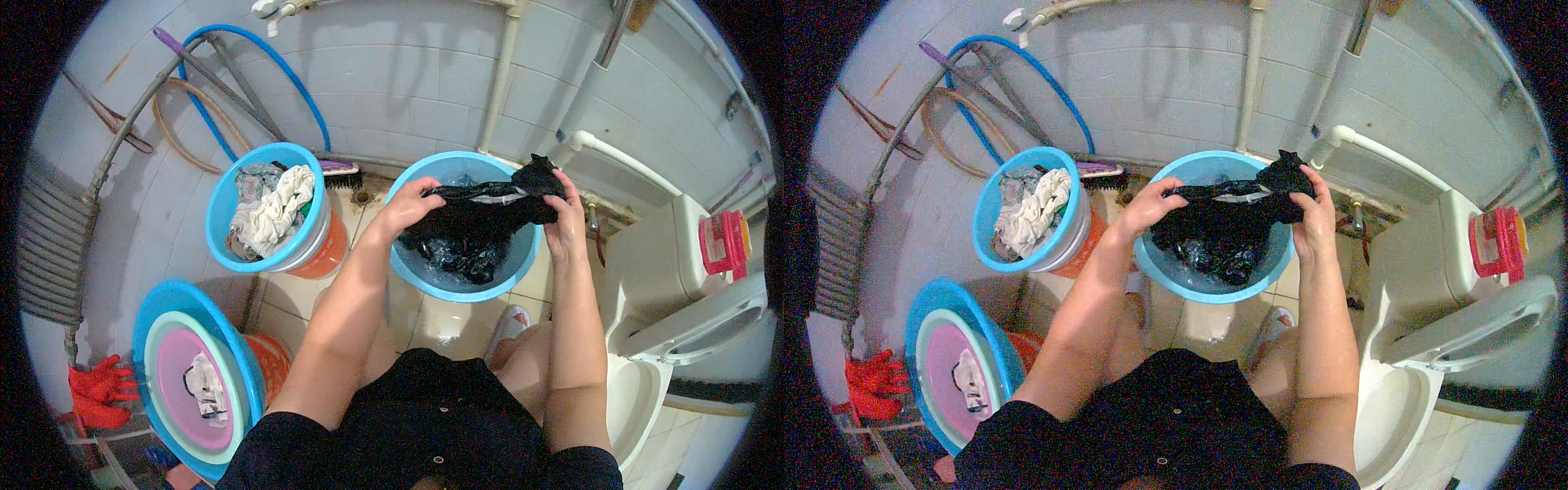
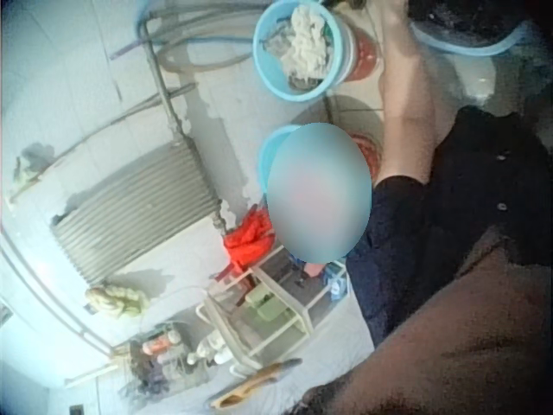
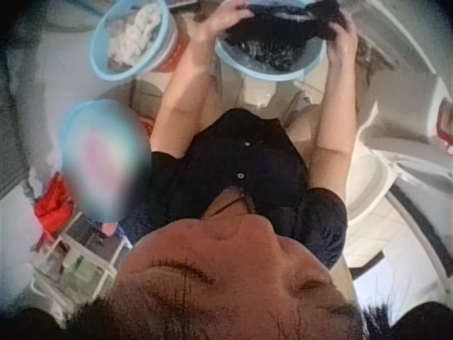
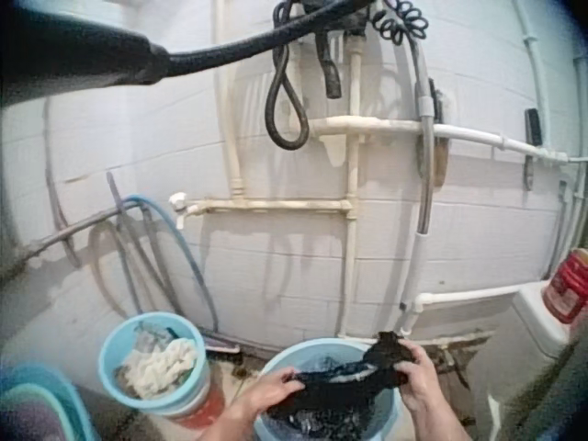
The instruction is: The person hand washes a white cloth and a black garment in a blue basin filled with water. They scrub, rinse, and wring out the items repeatedly, transferring the white cloth to a pink basin and continuing to wash the black garment.
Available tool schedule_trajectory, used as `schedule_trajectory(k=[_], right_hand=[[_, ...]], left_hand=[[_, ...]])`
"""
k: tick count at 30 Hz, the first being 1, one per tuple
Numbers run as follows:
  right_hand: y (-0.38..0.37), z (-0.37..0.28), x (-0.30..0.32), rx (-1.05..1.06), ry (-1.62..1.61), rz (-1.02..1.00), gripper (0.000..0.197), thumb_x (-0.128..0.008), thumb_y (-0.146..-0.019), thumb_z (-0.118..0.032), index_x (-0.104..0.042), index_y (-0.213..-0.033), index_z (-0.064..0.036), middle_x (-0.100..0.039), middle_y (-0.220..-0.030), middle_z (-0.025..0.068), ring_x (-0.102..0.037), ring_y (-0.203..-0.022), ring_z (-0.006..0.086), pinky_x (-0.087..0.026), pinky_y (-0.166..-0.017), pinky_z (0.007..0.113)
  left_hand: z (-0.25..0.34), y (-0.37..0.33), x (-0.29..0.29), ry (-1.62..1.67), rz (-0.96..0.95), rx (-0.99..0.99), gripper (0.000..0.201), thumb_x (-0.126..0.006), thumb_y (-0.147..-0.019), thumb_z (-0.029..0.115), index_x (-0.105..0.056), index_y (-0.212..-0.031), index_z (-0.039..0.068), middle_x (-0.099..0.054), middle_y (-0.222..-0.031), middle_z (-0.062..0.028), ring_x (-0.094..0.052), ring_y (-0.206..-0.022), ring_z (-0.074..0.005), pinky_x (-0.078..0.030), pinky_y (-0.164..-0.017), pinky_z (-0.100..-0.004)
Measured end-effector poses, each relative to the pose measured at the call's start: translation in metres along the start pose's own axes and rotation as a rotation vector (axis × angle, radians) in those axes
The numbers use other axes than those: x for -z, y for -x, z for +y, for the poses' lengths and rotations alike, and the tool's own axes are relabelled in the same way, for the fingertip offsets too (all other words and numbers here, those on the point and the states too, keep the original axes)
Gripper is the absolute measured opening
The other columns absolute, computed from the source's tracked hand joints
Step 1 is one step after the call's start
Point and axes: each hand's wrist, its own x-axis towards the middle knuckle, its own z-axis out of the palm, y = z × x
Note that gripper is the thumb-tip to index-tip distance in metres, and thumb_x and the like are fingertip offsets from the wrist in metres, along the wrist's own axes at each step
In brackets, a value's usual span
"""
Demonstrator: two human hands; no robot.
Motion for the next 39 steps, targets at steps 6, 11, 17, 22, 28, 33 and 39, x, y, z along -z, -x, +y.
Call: schedule_trajectory(k=[6, 11, 17, 22, 28, 33, 39], right_hand=[[0.011, -0.022, 0.0, 0.182, 0.532, -0.176, 0.056, -0.058, -0.071, 0.001, -0.046, -0.125, -0.0065, -0.058, -0.108, 0.0119, -0.057, -0.097, 0.023, -0.046, -0.085, 0.032], [0.032, 0.004, -0.007, -0.132, 1.668, -0.375, 0.078, -0.075, -0.067, -0.017, -0.035, -0.134, -0.009, -0.051, -0.122, 0.0206, -0.049, -0.114, 0.0343, -0.039, -0.096, 0.04], [0.032, 0.066, -0.008, -0.074, 1.415, -0.817, 0.089, -0.077, -0.062, -0.017, -0.029, -0.137, -0.0072, -0.043, -0.131, 0.0196, -0.043, -0.118, 0.0355, -0.037, -0.098, 0.039], [0.022, 0.063, -0.006, -0.164, 1.625, -0.758, 0.042, -0.072, -0.068, -0.032, -0.062, -0.103, -0.0106, -0.063, -0.098, 0.0154, -0.058, -0.096, 0.0349, -0.046, -0.081, 0.044], [0.014, 0.028, 0.017, -0.067, 1.33, -0.405, 0.035, -0.071, -0.067, -0.036, -0.065, -0.085, -0.0057, -0.063, -0.08, 0.014, -0.059, -0.071, 0.0262, -0.047, -0.071, 0.034], [0.001, -0.002, 0.009, 0.083, 0.573, -0.1, 0.042, -0.073, -0.073, -0.016, -0.052, -0.106, -0.0024, -0.062, -0.091, 0.0069, -0.057, -0.08, 0.0152, -0.047, -0.074, 0.028], [-0.006, 0.048, 0.005, 0.367, 1.309, -0.508, 0.054, -0.069, -0.066, -0.001, -0.05, -0.117, -0.0075, -0.058, -0.106, 0.0156, -0.055, -0.101, 0.0314, -0.043, -0.09, 0.036]], left_hand=[[0.016, -0.001, 0.014, 0.739, 0.09, -0.008, 0.023, -0.054, -0.079, 0.006, -0.057, -0.102, 0.006, -0.061, -0.086, -0.0033, -0.059, -0.08, -0.0135, -0.047, -0.071, -0.0273], [0.028, 0.007, -0.002, 0.645, -0.115, -0.001, 0.022, -0.051, -0.079, 0.005, -0.055, -0.101, 0.005, -0.06, -0.089, -0.0033, -0.058, -0.083, -0.013, -0.047, -0.074, -0.0272], [0.028, 0.013, -0.014, 0.649, -0.189, 0.029, 0.023, -0.052, -0.078, 0.004, -0.057, -0.1, 0.005, -0.06, -0.09, -0.0051, -0.058, -0.085, -0.0142, -0.047, -0.076, -0.0269], [0.023, 0.024, 0.014, 0.721, -0.065, -0.072, 0.023, -0.05, -0.082, 0.009, -0.056, -0.104, 0.005, -0.061, -0.094, -0.0055, -0.058, -0.089, -0.0166, -0.046, -0.081, -0.0293], [-0.023, 0.012, 0.028, -0.471, 0.279, 0.035, 0.034, -0.054, -0.086, 0.026, -0.054, -0.115, 0.008, -0.063, -0.101, -0.0164, -0.06, -0.097, -0.0289, -0.045, -0.082, -0.0356], [0.008, 0.015, 0.013, 0.589, 0.266, -0.083, 0.027, -0.05, -0.089, 0.013, -0.054, -0.114, 0.003, -0.06, -0.098, -0.0043, -0.055, -0.087, -0.0126, -0.045, -0.079, -0.0279], [0.023, 0.0, -0.029, -0.159, 0.434, -0.125, 0.031, -0.053, -0.087, 0.023, -0.055, -0.11, 0.003, -0.06, -0.102, -0.0175, -0.056, -0.097, -0.0301, -0.042, -0.086, -0.037]])
